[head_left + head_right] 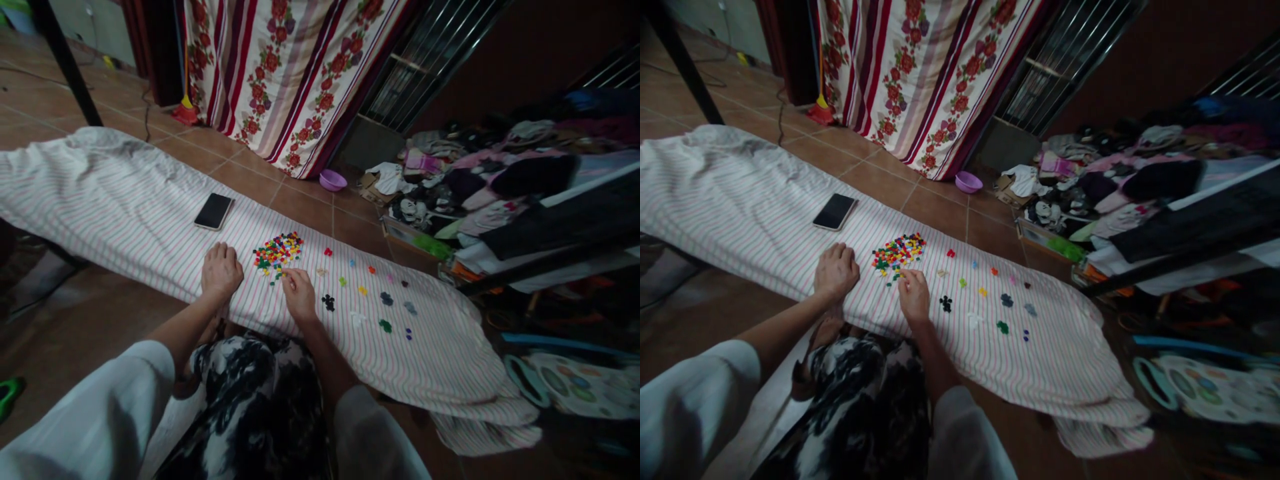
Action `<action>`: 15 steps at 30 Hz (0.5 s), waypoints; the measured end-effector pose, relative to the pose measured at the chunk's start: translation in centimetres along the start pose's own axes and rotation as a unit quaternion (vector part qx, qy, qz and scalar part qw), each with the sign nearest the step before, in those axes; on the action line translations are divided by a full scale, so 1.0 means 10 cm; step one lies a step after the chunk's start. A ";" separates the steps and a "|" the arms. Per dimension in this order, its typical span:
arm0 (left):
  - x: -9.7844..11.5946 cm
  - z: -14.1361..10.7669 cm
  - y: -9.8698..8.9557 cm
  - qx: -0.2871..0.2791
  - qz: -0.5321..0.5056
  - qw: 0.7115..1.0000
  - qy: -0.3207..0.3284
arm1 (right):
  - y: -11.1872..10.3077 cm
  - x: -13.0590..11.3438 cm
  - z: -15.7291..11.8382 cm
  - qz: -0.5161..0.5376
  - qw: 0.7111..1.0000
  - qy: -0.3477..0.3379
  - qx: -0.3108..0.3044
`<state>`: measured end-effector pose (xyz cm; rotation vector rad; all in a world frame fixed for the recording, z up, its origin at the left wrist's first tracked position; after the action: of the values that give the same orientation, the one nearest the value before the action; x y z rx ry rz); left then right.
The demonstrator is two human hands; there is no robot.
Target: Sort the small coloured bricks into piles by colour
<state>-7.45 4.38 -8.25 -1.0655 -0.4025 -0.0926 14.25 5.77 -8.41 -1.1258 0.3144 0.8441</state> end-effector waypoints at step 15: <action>-0.01 0.00 0.02 0.002 -0.016 1.000 -0.001 | 0.25 0.31 0.88 -0.151 0.987 0.038 -0.050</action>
<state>-7.47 4.48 -8.43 -1.0556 -0.4218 -0.1190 12.85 15.32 -8.26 -1.2641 0.1589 0.5554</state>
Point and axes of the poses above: each hand's wrist, its own z-axis towards the middle knuckle, its own y-axis out of the palm, x = y × z, the point moved 2 cm from there along z, towards the middle knuckle, and after that the axes turned 2 degrees about -y, right-handed, at the moved point
